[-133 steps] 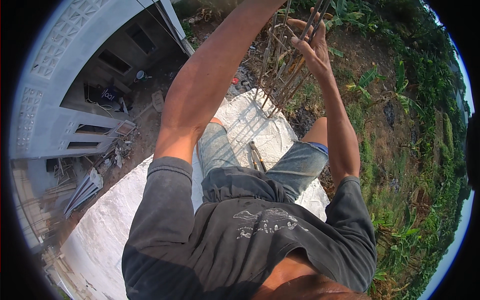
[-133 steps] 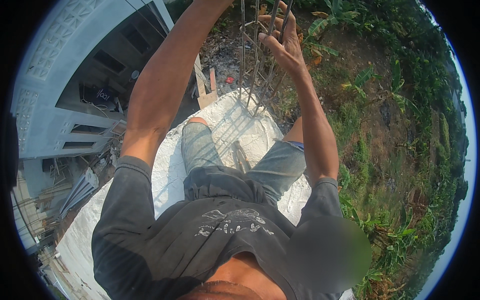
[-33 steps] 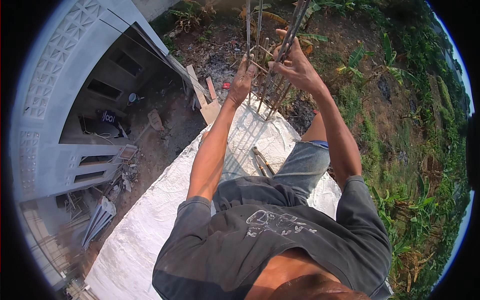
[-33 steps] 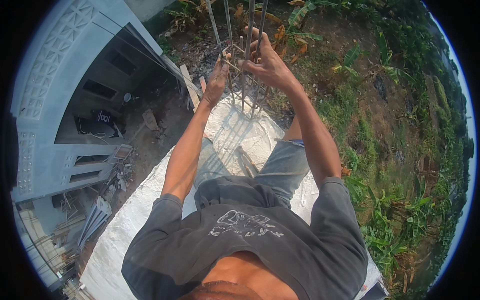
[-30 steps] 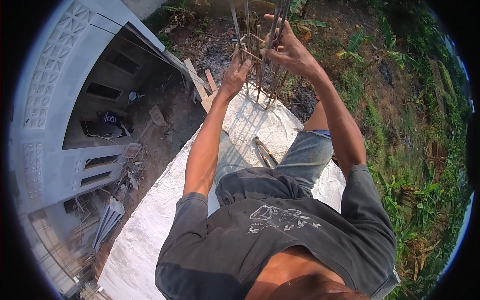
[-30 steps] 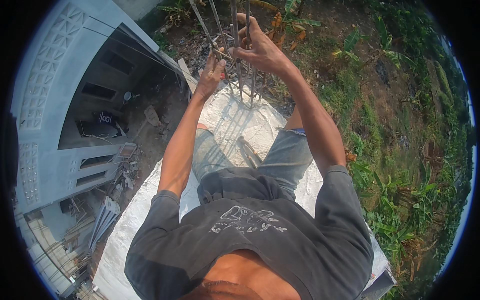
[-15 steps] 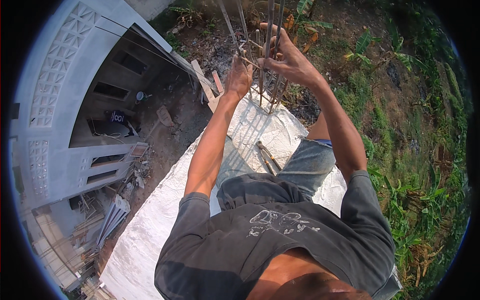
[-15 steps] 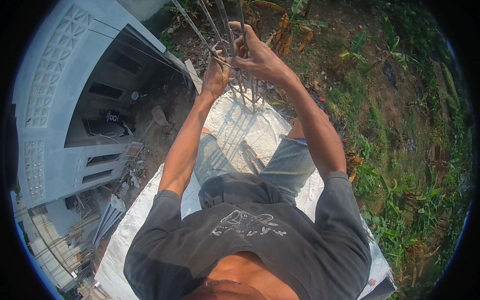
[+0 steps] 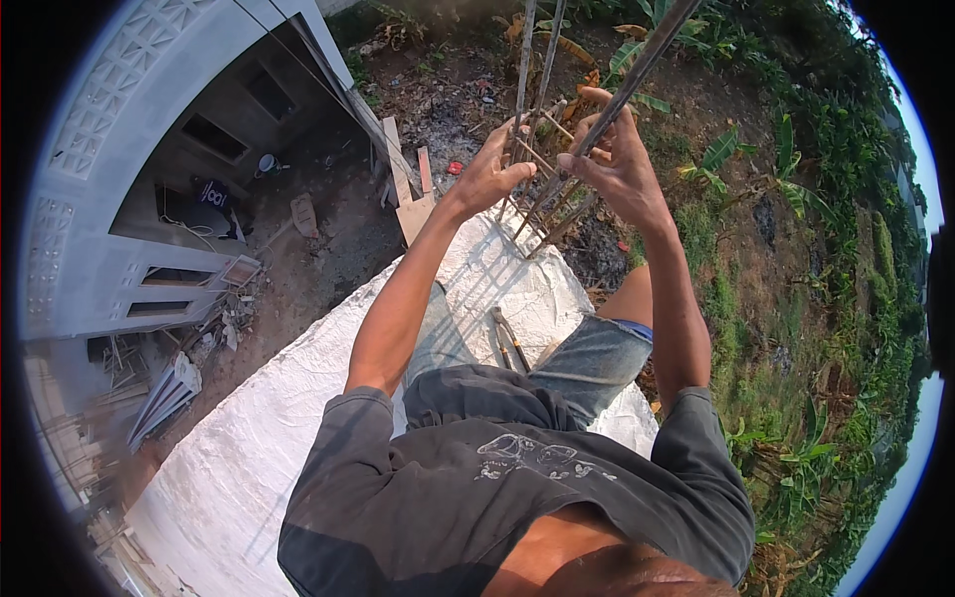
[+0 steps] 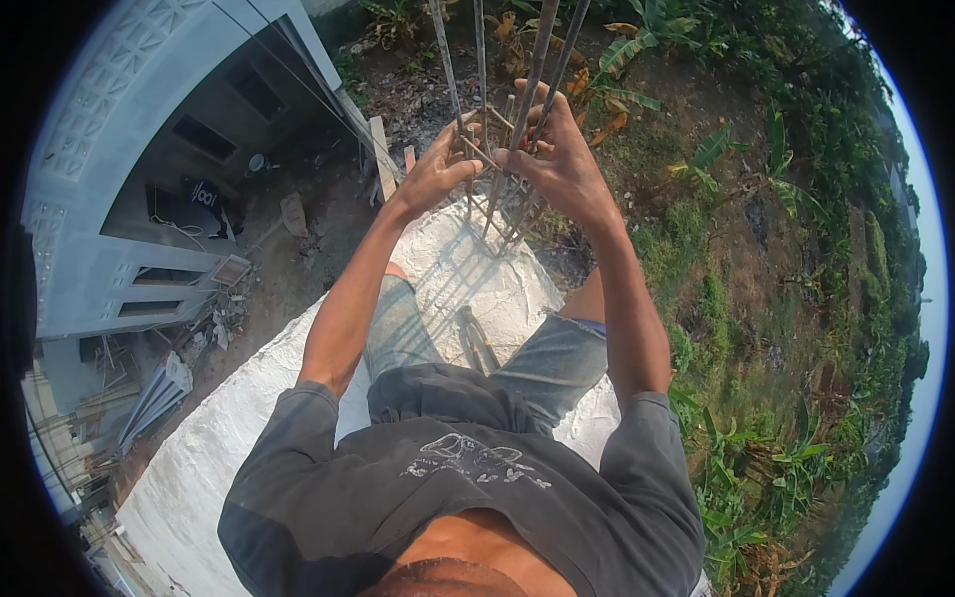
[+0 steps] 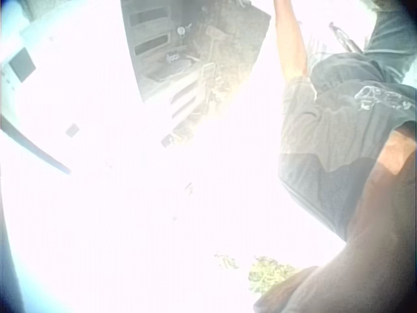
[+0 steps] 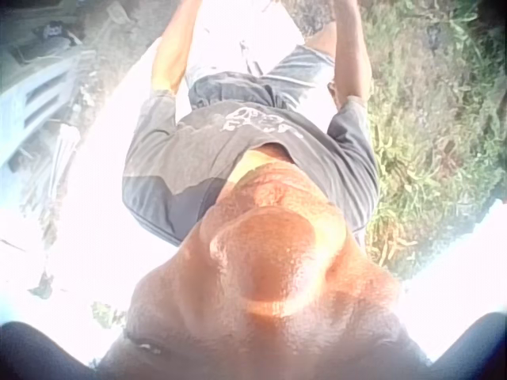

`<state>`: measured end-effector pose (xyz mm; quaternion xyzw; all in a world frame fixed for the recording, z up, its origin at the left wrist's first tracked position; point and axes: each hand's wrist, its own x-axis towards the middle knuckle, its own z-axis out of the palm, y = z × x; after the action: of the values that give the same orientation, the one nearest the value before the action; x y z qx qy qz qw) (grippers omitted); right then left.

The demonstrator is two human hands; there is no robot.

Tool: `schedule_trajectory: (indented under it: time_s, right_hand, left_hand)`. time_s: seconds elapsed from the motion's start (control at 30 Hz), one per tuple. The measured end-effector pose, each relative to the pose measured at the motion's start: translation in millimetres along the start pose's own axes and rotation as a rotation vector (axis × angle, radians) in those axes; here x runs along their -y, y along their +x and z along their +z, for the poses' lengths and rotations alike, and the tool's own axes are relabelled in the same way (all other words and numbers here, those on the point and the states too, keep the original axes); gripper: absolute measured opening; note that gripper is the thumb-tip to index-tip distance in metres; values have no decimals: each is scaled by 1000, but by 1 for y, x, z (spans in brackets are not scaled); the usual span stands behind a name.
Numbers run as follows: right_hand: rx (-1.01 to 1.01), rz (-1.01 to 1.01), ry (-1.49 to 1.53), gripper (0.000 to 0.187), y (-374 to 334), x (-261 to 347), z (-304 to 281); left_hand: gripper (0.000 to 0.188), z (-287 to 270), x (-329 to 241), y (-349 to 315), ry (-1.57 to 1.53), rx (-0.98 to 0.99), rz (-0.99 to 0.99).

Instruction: The recorder is assembling and tying together steel rebar rods using a hook tool and wire while seated on a concrete roof.

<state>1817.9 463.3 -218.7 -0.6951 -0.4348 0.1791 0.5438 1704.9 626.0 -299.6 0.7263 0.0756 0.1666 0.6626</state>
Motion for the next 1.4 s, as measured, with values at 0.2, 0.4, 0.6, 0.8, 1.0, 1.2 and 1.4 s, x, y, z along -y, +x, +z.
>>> schedule_trajectory:
  time_s: [0.2, 0.4, 0.6, 0.8, 1.0, 1.2, 1.4]
  right_hand:
    - [19, 50, -1, 79, 4, 1, -3]
    - [28, -53, -34, 78, 16, -3, -5]
    - [-64, -317, -86, 70, 17, 17, -14]
    - [-384, -88, -100, 54, -5, -20, 0]
    - [-518, -88, -46, 52, -3, -16, 14]
    - [-410, 43, -127, 58, 0, -27, 12]
    - [-157, 237, -280, 69, 44, -30, 28]
  left_hand:
    - [82, -27, -31, 27, -122, -94, 319]
    - [41, -8, -126, 82, -192, -274, 385]
    - [46, -26, -202, 102, -150, -457, 439]
    - [47, -62, -227, 133, -287, -550, 551]
    - [51, -165, -220, 112, -144, -923, 417]
    - [47, -251, -252, 80, -138, -1036, 562]
    - [45, -364, -283, -9, -19, -1323, 586]
